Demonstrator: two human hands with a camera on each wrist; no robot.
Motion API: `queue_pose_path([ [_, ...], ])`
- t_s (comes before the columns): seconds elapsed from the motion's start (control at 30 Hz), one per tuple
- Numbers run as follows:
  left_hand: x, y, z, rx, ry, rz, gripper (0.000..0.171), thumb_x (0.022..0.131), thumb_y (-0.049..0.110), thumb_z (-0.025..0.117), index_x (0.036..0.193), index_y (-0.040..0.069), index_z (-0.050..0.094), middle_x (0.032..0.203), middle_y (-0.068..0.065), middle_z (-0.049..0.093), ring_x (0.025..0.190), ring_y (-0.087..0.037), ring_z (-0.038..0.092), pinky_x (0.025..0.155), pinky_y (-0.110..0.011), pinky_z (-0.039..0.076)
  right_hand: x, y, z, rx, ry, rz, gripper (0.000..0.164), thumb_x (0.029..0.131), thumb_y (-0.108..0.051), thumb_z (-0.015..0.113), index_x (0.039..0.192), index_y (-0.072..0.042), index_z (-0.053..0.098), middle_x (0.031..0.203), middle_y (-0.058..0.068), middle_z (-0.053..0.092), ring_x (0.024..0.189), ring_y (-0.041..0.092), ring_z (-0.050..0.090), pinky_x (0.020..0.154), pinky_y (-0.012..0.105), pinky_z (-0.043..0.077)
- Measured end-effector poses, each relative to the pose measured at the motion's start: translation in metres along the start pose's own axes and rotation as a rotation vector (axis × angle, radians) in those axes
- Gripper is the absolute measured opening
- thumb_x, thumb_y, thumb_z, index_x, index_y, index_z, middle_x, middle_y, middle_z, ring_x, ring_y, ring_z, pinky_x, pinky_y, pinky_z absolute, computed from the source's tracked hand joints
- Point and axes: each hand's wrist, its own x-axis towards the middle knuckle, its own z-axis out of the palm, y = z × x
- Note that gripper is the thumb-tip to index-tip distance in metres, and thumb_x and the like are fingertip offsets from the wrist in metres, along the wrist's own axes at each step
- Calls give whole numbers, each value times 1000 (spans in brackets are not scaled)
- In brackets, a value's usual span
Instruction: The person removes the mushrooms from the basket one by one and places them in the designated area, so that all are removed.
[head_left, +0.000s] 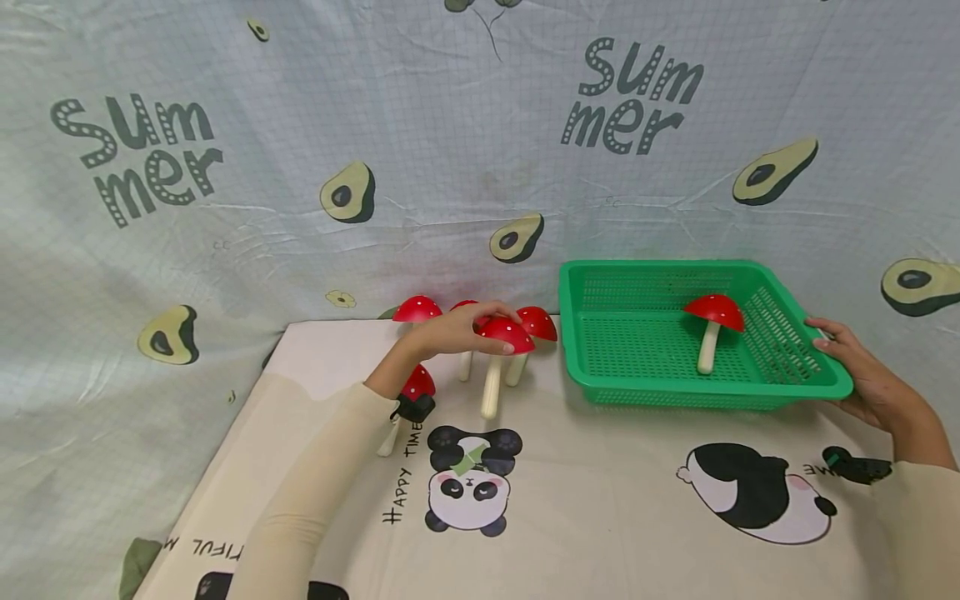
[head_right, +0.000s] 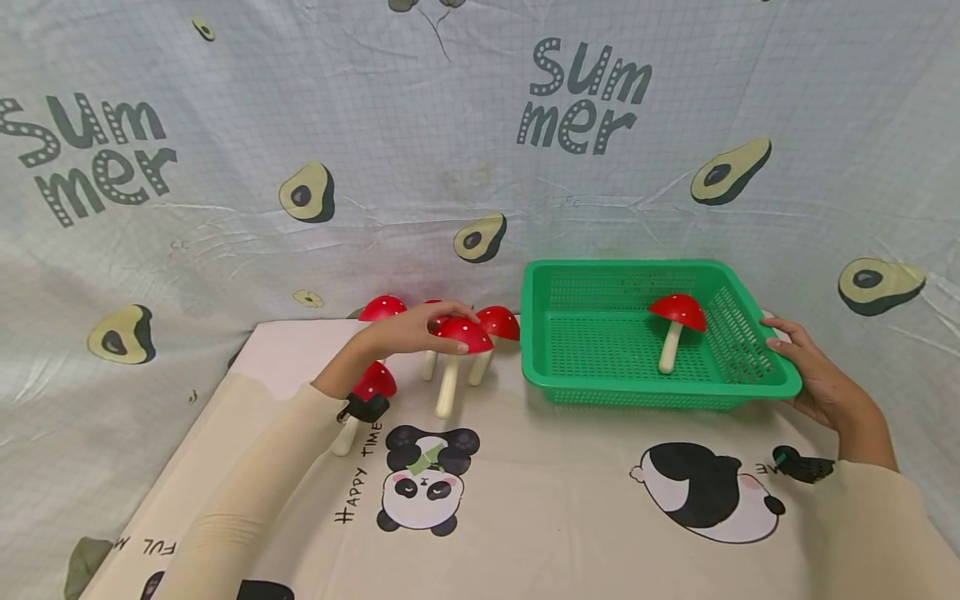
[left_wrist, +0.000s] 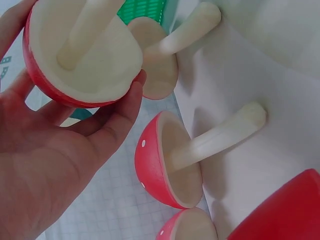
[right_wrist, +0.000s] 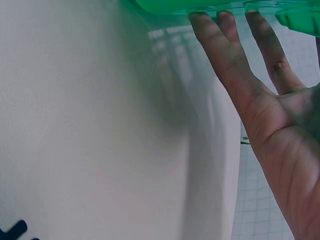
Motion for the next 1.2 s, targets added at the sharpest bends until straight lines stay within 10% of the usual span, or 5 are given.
queue_pose_path([
  [1.2, -30, -12, -4, 88, 12, -30, 51, 87, 37, 79, 133, 25, 59, 130, 3, 59, 124, -20, 52, 96, -37, 54, -1, 1, 2, -56, 51, -12, 38, 112, -15, 29, 141, -39, 31, 110, -7, 60, 82, 15, 72, 65, 32, 61],
])
